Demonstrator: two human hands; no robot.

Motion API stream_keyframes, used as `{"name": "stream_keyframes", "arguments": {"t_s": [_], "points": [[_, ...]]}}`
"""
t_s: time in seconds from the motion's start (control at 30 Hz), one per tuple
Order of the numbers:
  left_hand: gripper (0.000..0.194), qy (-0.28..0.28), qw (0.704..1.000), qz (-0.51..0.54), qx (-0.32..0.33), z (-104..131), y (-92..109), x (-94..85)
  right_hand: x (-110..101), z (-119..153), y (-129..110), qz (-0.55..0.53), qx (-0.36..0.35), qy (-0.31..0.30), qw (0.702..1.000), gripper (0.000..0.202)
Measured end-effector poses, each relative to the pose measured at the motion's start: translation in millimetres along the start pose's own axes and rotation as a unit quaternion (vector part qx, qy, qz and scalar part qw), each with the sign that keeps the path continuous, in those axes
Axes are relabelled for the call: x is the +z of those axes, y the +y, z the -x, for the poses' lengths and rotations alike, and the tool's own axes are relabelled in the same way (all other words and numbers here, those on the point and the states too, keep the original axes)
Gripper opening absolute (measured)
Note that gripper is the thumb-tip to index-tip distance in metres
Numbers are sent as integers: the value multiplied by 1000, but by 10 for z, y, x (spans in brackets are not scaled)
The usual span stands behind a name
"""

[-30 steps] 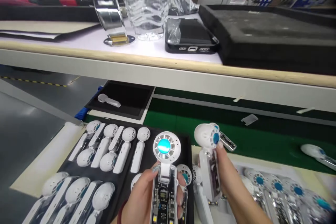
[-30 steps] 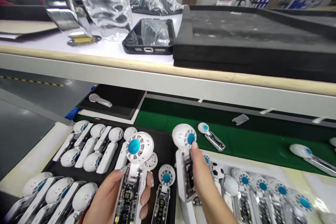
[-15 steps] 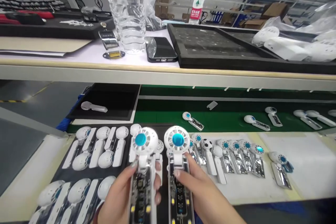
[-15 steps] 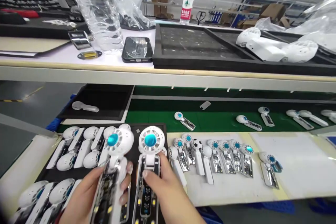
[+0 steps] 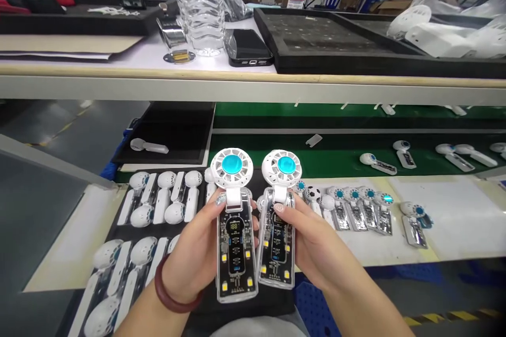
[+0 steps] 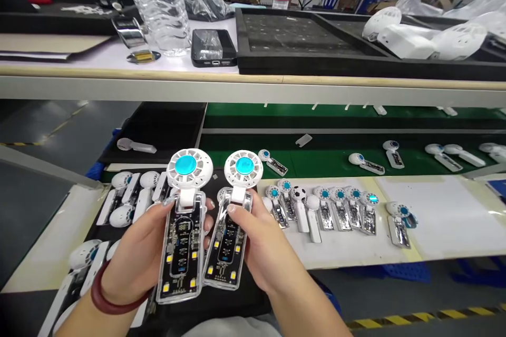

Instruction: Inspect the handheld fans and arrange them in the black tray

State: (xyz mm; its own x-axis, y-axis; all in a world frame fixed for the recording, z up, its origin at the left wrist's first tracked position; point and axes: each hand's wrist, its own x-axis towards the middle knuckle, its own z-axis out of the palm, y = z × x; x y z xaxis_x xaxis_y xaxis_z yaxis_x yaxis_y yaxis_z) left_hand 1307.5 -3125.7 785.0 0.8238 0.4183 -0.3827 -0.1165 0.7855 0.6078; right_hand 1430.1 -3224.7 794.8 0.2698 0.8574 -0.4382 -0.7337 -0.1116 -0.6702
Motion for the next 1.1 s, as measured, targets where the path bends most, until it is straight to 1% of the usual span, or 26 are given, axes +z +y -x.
{"name": "stream_keyframes", "arguments": {"t_s": [0.07, 0.1, 0.13, 0.2, 0.27, 0.3, 0.33, 0.4, 0.43, 0.5, 0.57, 0.6, 0.67, 0.7, 0.77, 0.83, 0.87, 0.9, 0.97, 1.0, 1.03, 1.1], "points": [[33, 7, 1000, -22, 17, 47, -35, -58, -33, -3, 116, 27, -14, 12, 999, 39], [36, 24, 999, -37, 27, 71, -76, -127, -67, -13, 203, 43, -24, 19, 999, 41], [41, 51, 997, -55, 34, 98, -137, -229, -115, -28, 312, 61, -37, 31, 997, 45], [54, 128, 984, -116, 36, 160, -327, -542, -248, -73, 603, 111, -49, 59, 991, 53], [64, 210, 956, -206, 26, 230, -590, -956, -408, -128, 967, 181, -32, 86, 979, 60], [66, 253, 932, -259, 19, 261, -733, -1174, -486, -158, 1161, 219, -15, 96, 971, 63], [68, 271, 913, -305, 6, 288, -875, -1380, -557, -187, 1353, 254, 3, 102, 962, 65], [67, 278, 873, -401, -6, 317, -1128, -1719, -663, -245, 1705, 313, 27, 105, 944, 67], [67, 278, 857, -433, -6, 320, -1231, -1839, -698, -271, 1856, 341, 29, 106, 934, 67], [66, 282, 832, -477, 3, 313, -1386, -1982, -738, -314, 2095, 392, 23, 114, 913, 67], [65, 285, 807, -517, 20, 309, -1476, -2022, -761, -339, 2247, 430, 16, 122, 895, 68], [63, 284, 790, -543, 28, 312, -1497, -2016, -773, -343, 2290, 438, 14, 123, 890, 69], [57, 277, 748, -601, 48, 323, -1484, -1964, -806, -332, 2311, 446, 6, 120, 887, 67], [55, 273, 723, -631, 60, 321, -1447, -1923, -825, -318, 2289, 457, -3, 116, 882, 64], [52, 262, 667, -692, 84, 271, -1306, -1826, -862, -281, 2190, 485, -22, 106, 868, 54], [48, 235, 614, -747, 101, 125, -1106, -1730, -887, -244, 2042, 522, -51, 68, 848, 47], [47, 210, 592, -771, 105, 13, -1001, -1693, -893, -229, 1961, 548, -72, 33, 833, 43], [46, 177, 572, -794, 104, -120, -905, -1664, -893, -218, 1883, 579, -96, -11, 810, 39], [52, 104, 538, -832, 89, -413, -759, -1635, -879, -207, 1744, 649, -142, -99, 741, 31], [56, 72, 520, -847, 76, -554, -715, -1629, -868, -207, 1687, 677, -157, -135, 706, 26], [56, 46, 503, -861, 61, -678, -686, -1622, -856, -209, 1640, 696, -169, -161, 679, 23], [47, 7, 472, -881, 41, -850, -649, -1588, -837, -220, 1575, 719, -199, -204, 634, 19]]}}
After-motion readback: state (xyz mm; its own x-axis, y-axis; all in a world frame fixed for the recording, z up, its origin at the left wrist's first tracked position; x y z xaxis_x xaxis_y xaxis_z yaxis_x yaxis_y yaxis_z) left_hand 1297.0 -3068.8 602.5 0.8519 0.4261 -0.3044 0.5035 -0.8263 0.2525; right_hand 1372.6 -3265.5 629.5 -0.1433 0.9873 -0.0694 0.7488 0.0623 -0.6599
